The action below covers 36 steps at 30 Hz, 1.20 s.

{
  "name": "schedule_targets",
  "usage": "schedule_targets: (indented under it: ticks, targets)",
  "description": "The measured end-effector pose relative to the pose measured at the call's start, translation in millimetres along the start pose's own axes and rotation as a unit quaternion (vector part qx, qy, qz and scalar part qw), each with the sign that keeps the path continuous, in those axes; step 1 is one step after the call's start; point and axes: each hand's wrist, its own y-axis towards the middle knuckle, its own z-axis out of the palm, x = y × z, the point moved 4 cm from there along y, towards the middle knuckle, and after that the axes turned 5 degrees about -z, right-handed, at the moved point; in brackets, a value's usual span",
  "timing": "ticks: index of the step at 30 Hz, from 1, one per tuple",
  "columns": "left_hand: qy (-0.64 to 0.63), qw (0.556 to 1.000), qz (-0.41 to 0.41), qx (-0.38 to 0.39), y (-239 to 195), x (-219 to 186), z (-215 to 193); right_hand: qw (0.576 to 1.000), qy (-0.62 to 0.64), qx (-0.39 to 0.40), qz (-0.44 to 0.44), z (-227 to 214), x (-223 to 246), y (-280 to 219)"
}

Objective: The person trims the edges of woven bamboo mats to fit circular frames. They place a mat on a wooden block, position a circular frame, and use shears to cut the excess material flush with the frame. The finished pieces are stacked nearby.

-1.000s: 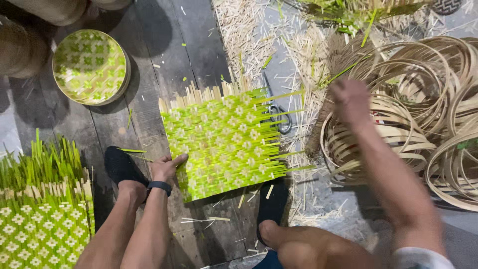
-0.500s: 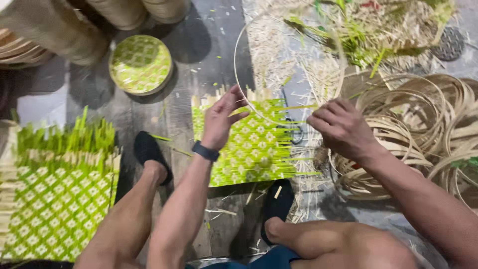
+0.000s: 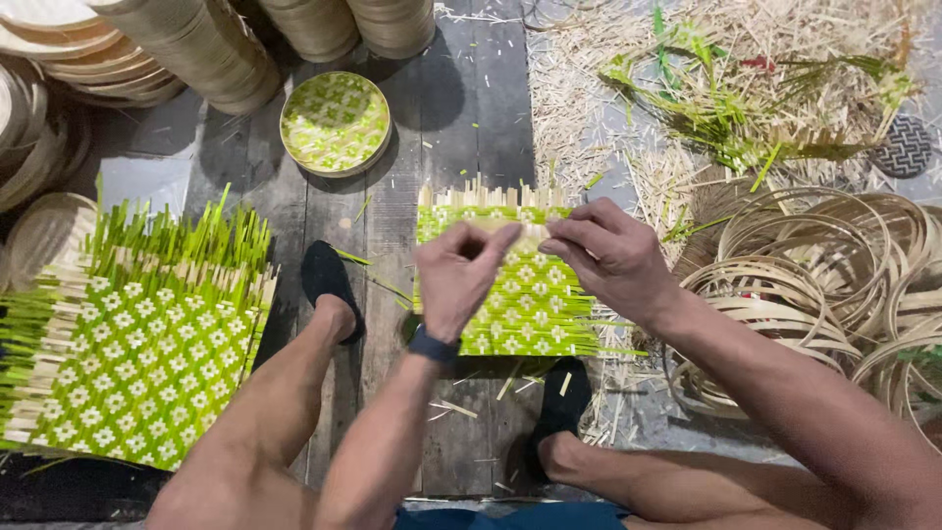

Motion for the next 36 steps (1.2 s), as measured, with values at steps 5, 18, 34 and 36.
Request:
schedule_targets:
  ticks: [5, 18, 34, 36]
  targets:
    - [0.029, 0.981, 0.17, 0.09, 32.7, -32.2, -4.0, 0.99, -0.009, 0.05, -0.134, 8.9, 23.4, 10.1]
    - [-0.198, 0.872, -0.362, 0.264, 4.8, 33.7, 30.2, 0.974, -0.144, -0.013, -0.172, 36.1, 30.3, 9.5]
    - [-0.653, 0.732, -0.115, 0.157, 55.5, 85.8, -30.9, 0.722, 0.55, -0.167, 0.386, 12.9, -99.1, -46.2]
    - [-0.573, 0.786, -0.16, 0.166, 60.3, 82.9, -39.1, 0.696, 0.598, -0.18, 0.356, 23.5, -109.6, -57.8]
